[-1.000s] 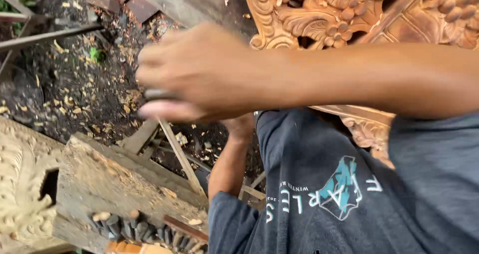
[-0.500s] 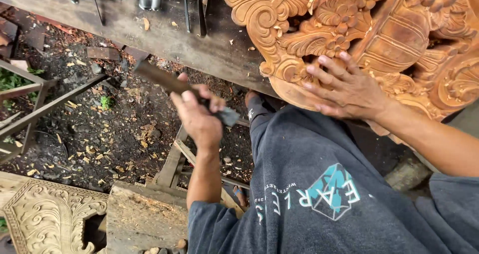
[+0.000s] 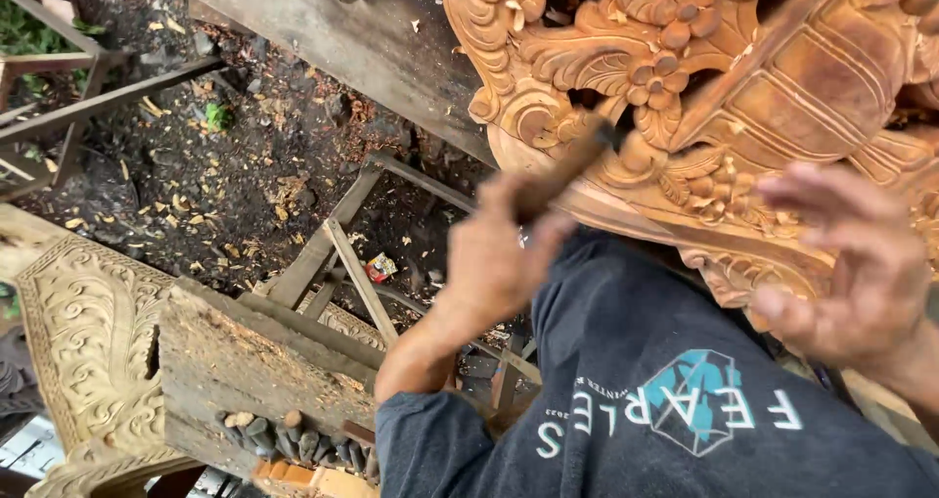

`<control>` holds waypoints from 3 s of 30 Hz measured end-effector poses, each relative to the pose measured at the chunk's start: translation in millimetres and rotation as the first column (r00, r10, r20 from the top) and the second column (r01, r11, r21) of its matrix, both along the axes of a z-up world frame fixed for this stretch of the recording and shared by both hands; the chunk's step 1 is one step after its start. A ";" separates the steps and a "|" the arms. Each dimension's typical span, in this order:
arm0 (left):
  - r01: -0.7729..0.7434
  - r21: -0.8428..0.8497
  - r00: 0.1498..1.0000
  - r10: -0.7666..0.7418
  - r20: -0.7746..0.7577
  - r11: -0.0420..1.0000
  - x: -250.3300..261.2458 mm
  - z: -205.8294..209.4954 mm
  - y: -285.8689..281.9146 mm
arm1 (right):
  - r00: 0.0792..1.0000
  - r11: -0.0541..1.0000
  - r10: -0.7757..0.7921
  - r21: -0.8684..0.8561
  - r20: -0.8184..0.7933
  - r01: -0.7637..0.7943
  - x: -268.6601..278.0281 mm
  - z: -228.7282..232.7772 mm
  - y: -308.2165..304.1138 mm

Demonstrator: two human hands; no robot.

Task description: The person carves a wooden panel by striking a chisel with a hammer, then switches tools from a rack to refine the floral details. They continue shaping the wood with various chisels, occasionally brushing away shavings by hand to clear the surface.

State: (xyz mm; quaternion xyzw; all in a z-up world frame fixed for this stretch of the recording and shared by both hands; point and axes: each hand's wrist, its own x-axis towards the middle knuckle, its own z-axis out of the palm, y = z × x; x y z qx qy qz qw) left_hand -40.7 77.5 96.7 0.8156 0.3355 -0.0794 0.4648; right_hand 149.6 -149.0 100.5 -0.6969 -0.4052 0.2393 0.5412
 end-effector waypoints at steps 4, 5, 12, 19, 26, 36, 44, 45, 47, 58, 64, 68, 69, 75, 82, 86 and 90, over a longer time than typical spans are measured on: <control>0.713 0.077 0.683 -0.715 0.151 0.697 -7.4 -10.2 -64.2 | 0.891 0.819 0.450 -0.426 0.061 -0.384 -32.9 -6.9 -56.8; 0.715 0.073 0.682 -0.717 0.146 0.695 -2.2 -9.9 -65.4 | 0.893 0.820 0.447 -0.423 0.055 -0.385 -43.3 -17.2 -66.2; 0.353 0.792 0.360 -0.854 0.376 0.498 36.3 -68.1 -39.2 | 0.975 0.859 0.104 -0.477 -0.196 -0.187 -48.8 -26.9 -54.4; 0.143 0.838 0.271 -0.836 0.478 0.526 48.8 -82.5 -28.2 | 0.939 0.908 0.054 -0.375 -0.338 -0.188 -39.8 -20.4 -39.8; 0.108 0.818 0.349 -0.792 0.500 0.564 43.5 -88.7 -30.8 | 0.925 0.910 -0.049 -0.398 -0.377 -0.114 -71.5 -46.2 -44.6; 0.049 0.812 0.375 -0.764 0.525 0.581 46.4 -94.4 -31.8 | 0.910 0.905 -0.062 -0.408 -0.410 -0.122 -75.7 -50.4 -30.0; 0.035 0.825 0.265 -0.801 0.537 0.564 58.2 -81.1 -31.3 | 0.942 0.927 0.018 -0.347 -0.335 -0.141 -67.9 -39.2 -40.7; 0.037 0.803 0.339 -0.763 0.550 0.595 52.2 -84.8 -32.8 | 0.890 0.901 -0.051 -0.405 -0.453 -0.154 -80.7 -53.5 -43.2; 0.034 0.786 0.417 -0.723 0.550 0.618 46.8 -88.2 -33.0 | 0.822 0.874 -0.114 -0.450 -0.558 -0.183 -88.9 -60.9 -39.4; 0.096 0.802 0.338 -0.777 0.531 0.590 40.8 -86.0 -22.2 | 0.883 0.971 -0.041 -0.227 -0.467 -0.075 -102.0 -51.4 -28.5; 0.035 0.790 0.256 -0.770 0.585 0.612 49.5 -91.2 -23.7 | 0.827 0.758 -0.160 -0.603 -0.539 -0.247 -84.1 -28.6 -37.6; 0.044 0.752 0.353 -0.714 0.605 0.658 46.3 -96.3 -19.5 | 0.851 0.951 -0.095 -0.301 -0.516 -0.076 -100.1 -48.7 -21.6; 0.061 0.776 0.309 -0.751 0.584 0.628 47.3 -91.8 -18.4 | 0.879 0.962 -0.063 -0.263 -0.474 -0.073 -95.8 -39.3 -20.8; 0.093 0.809 0.377 -0.772 0.512 0.581 27.0 -84.3 -7.6 | 0.875 0.843 0.053 -0.449 -0.480 -0.298 -91.4 -57.4 -25.7; -0.050 0.828 0.989 -0.091 0.120 0.558 7.8 -38.3 64.3 | 0.968 0.940 0.020 -0.324 -0.250 -0.104 40.9 -13.0 47.0; -0.485 0.262 0.847 0.373 0.380 0.835 -26.5 -47.0 95.9 | 0.985 0.999 -0.003 -0.032 -0.173 -0.003 59.8 -82.9 83.6; -0.394 -0.415 0.540 0.572 0.618 0.820 9.2 -44.0 74.0 | 0.939 0.966 0.098 -0.195 -0.330 -0.169 47.7 -84.4 181.0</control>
